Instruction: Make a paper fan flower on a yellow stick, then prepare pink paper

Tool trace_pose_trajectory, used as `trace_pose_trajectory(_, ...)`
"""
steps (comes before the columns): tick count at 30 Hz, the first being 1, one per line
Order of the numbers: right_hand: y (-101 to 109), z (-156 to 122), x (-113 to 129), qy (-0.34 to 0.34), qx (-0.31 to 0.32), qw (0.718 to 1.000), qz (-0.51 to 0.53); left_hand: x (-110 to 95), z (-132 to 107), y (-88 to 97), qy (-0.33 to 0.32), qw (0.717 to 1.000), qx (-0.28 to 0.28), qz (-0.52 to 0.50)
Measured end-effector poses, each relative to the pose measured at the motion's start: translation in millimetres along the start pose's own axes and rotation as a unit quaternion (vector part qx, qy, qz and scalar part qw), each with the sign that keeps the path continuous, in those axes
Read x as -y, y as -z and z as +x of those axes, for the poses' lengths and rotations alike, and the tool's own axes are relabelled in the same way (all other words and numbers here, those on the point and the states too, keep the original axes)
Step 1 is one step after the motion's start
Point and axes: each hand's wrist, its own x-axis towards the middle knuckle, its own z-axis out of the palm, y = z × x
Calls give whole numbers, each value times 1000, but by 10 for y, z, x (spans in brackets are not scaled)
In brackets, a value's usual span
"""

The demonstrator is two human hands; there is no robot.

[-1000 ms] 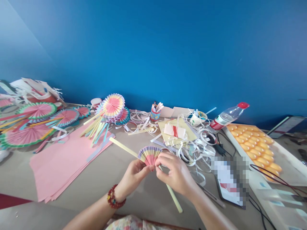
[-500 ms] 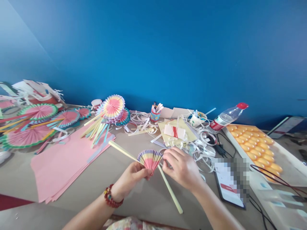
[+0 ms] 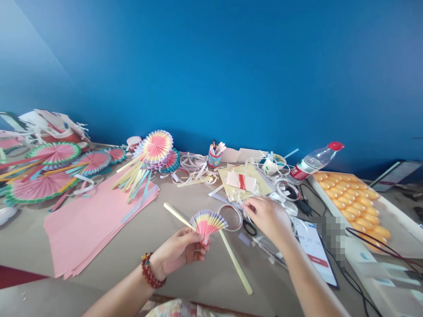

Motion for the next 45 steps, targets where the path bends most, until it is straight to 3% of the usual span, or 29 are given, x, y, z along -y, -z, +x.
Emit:
trace_pose_trajectory(6, 47, -50, 110, 13, -23, 994, 102, -13, 4, 8, 8, 1000, 6, -25)
trace_pose_trajectory(16, -134, -369, 365, -1, 44, 992, 116, -155, -79, 38, -59, 997, 0, -46)
trace_pose_trajectory(19, -252, -497, 506, -11, 87, 990, 114, -162, -79, 23, -66, 997, 3, -39)
trace_pose_trajectory(25, -431, -606, 653, -11, 103, 989, 102, -145, -60, 4, -66, 997, 18, -39)
trace_pose_trajectory(28, -262, -574, 591, -2, 119, 972, 201, -140, -56, 18, -62, 997, 18, -37)
trace_pose_trajectory(31, 40, -518, 503, 15, 141, 953, 269, -132, -43, 44, -46, 998, 14, -36)
trace_pose_trajectory(36, 449, -362, 488, 141, 152, 921, 330, -108, -15, 47, -26, 999, 28, -27)
trace_pose_trajectory(45, 604, -75, 697, 287, 116, 919, 243, -133, -54, -8, 38, 998, 33, -38)
